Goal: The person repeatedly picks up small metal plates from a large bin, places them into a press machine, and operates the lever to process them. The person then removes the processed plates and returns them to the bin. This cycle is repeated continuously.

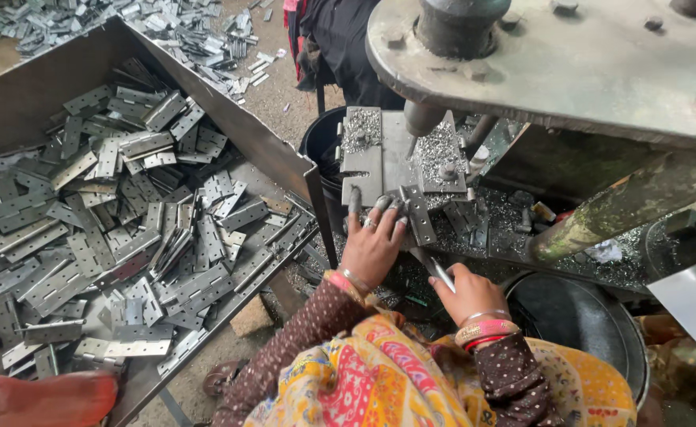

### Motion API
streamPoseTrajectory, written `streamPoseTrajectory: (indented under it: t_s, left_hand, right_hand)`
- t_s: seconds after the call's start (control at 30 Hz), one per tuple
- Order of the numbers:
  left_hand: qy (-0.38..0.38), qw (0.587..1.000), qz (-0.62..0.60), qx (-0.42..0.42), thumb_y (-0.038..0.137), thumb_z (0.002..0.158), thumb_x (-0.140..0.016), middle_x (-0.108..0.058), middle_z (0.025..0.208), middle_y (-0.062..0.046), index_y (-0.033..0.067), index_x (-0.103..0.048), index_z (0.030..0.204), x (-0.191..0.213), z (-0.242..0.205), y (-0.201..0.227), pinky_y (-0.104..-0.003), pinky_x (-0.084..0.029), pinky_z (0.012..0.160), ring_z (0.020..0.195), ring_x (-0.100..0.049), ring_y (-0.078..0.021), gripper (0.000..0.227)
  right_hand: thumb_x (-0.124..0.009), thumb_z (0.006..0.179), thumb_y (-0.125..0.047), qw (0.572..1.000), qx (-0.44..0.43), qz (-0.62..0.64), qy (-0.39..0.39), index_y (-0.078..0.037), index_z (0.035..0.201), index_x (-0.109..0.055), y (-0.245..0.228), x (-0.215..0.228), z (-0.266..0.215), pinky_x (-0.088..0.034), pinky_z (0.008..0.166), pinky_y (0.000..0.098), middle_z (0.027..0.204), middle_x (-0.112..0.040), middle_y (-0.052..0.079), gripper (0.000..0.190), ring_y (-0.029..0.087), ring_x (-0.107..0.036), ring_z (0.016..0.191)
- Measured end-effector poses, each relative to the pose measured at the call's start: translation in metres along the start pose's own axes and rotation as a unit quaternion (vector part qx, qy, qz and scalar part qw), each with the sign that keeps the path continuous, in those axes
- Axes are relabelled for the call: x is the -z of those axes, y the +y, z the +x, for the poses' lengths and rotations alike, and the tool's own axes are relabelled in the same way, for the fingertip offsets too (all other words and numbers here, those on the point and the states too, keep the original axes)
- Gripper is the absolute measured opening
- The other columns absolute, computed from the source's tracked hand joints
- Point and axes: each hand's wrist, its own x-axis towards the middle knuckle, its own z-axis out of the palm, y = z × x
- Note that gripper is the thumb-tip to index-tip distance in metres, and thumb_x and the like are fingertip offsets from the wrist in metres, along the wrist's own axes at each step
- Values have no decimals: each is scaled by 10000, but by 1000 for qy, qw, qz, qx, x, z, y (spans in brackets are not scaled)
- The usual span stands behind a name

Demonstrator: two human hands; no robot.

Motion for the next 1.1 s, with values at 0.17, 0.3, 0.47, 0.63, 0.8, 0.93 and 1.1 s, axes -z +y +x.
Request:
streamPoseTrajectory:
  t_s: [0.17,0.3,0.47,0.63,0.8,0.93,1.1]
  left_hand:
    - [35,982,-187,10,120,1000,-619,-629,1260,-78,49,-577,1097,10,27,-11,-580,-399,1135,1056,-661,-243,127]
    - [149,989,7,1,109,970,-669,-624,1173,-74,73,-606,1087,15,41,-15,-595,-412,1178,919,-663,-228,138]
    - [-122,981,143,48,357,770,-677,-643,1260,-74,131,-635,1293,-4,53,-22,-569,-397,1074,1056,-636,-253,571]
    - [-191,957,145,164,583,1029,-429,-468,1541,-189,21,-621,1266,-12,41,-45,-467,-291,1092,1347,-457,-326,640]
    - [-143,974,138,108,569,1025,-330,-415,1567,-146,45,-630,1324,-16,41,-27,-531,-119,1240,1460,-383,-277,674]
    - [-180,974,112,85,488,985,-410,-419,1547,-134,75,-683,1223,-31,52,-12,-570,-113,1235,1449,-389,-282,549]
    - [-207,966,67,139,355,981,-537,-524,1456,-137,71,-713,1153,-41,65,-21,-604,-230,1190,1401,-459,-297,376]
  right_hand:
    - [-608,890,-568,1000,12,-3,-11,-135,1037,-673,2,2,8,-552,819,527,899,-751,172,462,419,-711,896]
    - [-583,915,-565,999,15,-3,-33,-137,1063,-660,5,-3,6,-550,801,541,875,-751,171,459,414,-713,879]
    - [-603,902,-580,998,7,-34,-46,-132,1057,-644,3,-1,10,-568,804,521,882,-754,166,476,407,-726,886]
    - [-618,891,-551,999,12,-26,-39,-142,1039,-632,5,-5,9,-567,796,530,886,-752,166,436,410,-722,892]
    - [-634,887,-549,998,7,-36,-51,-134,1001,-632,4,-5,13,-561,813,533,888,-752,172,430,413,-720,904]
    - [-649,889,-548,998,12,-43,-50,-107,979,-634,7,-9,15,-561,812,535,887,-748,184,450,425,-712,909]
    - [-668,878,-539,999,5,-16,-36,-89,965,-645,17,-27,10,-558,802,541,880,-739,206,458,441,-705,898]
